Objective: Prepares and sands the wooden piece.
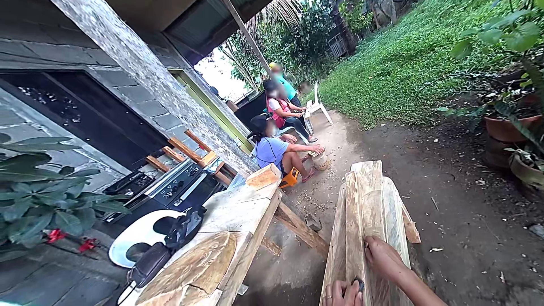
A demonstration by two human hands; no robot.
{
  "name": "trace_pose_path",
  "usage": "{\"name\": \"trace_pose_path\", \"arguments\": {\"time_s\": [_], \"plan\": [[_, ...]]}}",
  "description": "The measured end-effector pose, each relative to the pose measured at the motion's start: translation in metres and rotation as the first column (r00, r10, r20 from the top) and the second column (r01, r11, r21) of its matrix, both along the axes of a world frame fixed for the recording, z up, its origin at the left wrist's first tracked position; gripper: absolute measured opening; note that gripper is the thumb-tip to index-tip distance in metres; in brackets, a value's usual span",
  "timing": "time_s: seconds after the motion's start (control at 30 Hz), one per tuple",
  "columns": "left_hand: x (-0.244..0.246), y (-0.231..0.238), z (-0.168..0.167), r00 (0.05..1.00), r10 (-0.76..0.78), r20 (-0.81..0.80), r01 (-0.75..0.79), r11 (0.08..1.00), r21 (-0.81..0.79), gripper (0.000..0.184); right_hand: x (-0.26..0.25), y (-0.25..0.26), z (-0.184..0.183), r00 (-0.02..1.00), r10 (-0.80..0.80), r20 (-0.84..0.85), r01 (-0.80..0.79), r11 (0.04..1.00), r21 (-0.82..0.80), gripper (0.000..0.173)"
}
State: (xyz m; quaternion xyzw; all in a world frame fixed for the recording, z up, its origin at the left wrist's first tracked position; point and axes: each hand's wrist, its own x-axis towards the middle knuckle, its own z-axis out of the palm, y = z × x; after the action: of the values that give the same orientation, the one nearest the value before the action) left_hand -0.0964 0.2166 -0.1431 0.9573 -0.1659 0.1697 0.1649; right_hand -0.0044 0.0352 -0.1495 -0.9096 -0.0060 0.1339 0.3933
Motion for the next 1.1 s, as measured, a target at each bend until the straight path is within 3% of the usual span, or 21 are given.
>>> {"name": "trace_pose_path", "arguments": {"time_s": [0.2, 0.37, 0.6, 0.83, 0.93, 1.1], "plan": [[0.044, -0.020, 0.007, 1.000, 0.003, -0.018, -0.003, 1.000, 0.020, 0.023, -0.002, 0.005, 0.001, 1.000, -0.020, 0.017, 0.020, 0.999, -0.025, 0.041], [0.114, -0.059, 0.024, 0.969, 0.120, -0.217, -0.091, 0.986, 0.137, 0.031, -0.002, 0.004, 0.002, 0.999, -0.027, 0.022, 0.028, 0.999, -0.038, 0.042], [0.166, -0.093, 0.042, 0.924, 0.213, -0.316, -0.130, 0.956, 0.265, 0.036, 0.000, 0.001, 0.001, 0.999, -0.024, 0.034, 0.025, 0.999, -0.041, 0.041], [0.141, -0.083, 0.037, 0.932, 0.215, -0.291, -0.131, 0.950, 0.283, 0.036, -0.002, -0.002, 0.002, 1.000, 0.008, 0.013, -0.008, 1.000, -0.026, 0.042], [0.105, -0.061, 0.033, 0.957, 0.140, -0.255, -0.083, 0.971, 0.222, 0.033, -0.003, -0.003, 0.000, 1.000, 0.021, 0.019, -0.021, 1.000, -0.004, 0.042], [0.027, -0.010, 0.015, 0.998, -0.009, -0.065, 0.015, 0.995, 0.097, 0.027, -0.005, -0.001, 0.000, 1.000, 0.020, 0.017, -0.020, 1.000, -0.001, 0.042]]}}
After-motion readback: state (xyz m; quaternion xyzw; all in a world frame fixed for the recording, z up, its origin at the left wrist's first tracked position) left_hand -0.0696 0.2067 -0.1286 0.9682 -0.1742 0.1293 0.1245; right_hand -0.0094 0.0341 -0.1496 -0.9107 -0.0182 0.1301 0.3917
